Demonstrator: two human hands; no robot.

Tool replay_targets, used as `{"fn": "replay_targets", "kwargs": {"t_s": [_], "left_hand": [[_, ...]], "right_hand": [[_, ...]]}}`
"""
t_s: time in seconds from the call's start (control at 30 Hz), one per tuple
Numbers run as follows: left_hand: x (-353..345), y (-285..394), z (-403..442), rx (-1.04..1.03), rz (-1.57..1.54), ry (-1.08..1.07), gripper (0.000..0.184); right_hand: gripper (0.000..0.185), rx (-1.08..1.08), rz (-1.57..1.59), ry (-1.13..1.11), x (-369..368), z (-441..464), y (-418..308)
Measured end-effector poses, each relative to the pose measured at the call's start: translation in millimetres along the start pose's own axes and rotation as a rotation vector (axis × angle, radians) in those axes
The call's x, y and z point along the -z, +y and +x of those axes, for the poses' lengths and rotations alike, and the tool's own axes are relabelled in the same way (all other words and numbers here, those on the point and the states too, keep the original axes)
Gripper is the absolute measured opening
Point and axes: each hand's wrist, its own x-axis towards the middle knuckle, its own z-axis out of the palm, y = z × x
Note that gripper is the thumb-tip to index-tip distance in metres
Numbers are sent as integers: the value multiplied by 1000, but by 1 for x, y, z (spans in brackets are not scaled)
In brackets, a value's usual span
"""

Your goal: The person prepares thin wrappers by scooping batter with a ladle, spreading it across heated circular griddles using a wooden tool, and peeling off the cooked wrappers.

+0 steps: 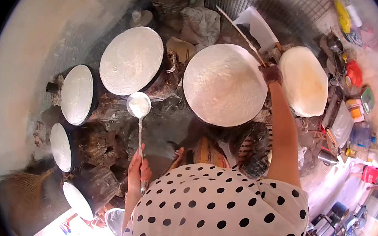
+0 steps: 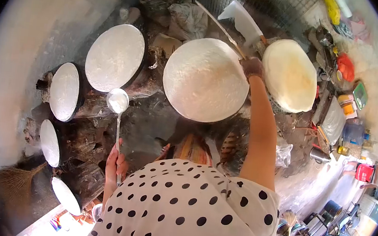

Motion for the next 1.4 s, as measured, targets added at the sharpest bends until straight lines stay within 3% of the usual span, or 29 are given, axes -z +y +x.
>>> {"fn": "replay_targets", "kwargs": {"t_s": [0.1,0.27,0.37,0.43,0.47,0.6,0.67,0.77,0.87,0.9,0.97,1.07,1.1,1.17,1.23,1.3,1.37,1.4], "left_hand": [[3,-2,1,19,-61,-8,39],[-2,0,3,-2,-102,12,38],[1,3,6,6,-144,2,37],[7,3,8,3,-196,-41,38],[7,4,8,3,-196,-43,38],[6,10,11,3,-129,4,37],[5,14,13,0,-114,10,37],[7,20,15,3,-171,-14,39],[10,25,18,5,-162,-9,40],[12,26,19,6,-160,-19,40],[15,28,21,6,-161,-25,40],[20,31,20,10,-155,-39,40],[21,32,21,11,-156,-41,40],[20,35,26,17,-149,-63,40],[22,35,28,16,-141,-54,39],[32,33,35,29,-148,-132,39],[27,30,46,51,-155,-215,38],[20,32,48,48,-117,-196,39]], "right_hand": [[49,27,194,-19,6,-10,2],[47,-25,163,-57,-5,-13,3],[45,22,-55,19,-1,-10,0],[45,378,-242,44,-12,11,18],[45,378,-242,46,-12,18,23],[44,427,229,2,5,12,8],[42,176,415,-95,59,-42,-57],[42,79,408,-129,76,-65,-81],[39,279,188,-79,98,-93,-97],[39,282,188,-79,98,-95,-90],[39,293,548,-52,103,-86,-64],[25,164,641,-94,115,-46,-22],[25,-22,697,-86,127,-62,-34],[30,43,832,-151,88,-36,35],[28,499,94,-33,11,-7,122],[28,155,188,-94,-13,-62,113],[40,-13,-6,-66,-20,-74,113],[39,179,-330,64,-7,-60,121]]}}
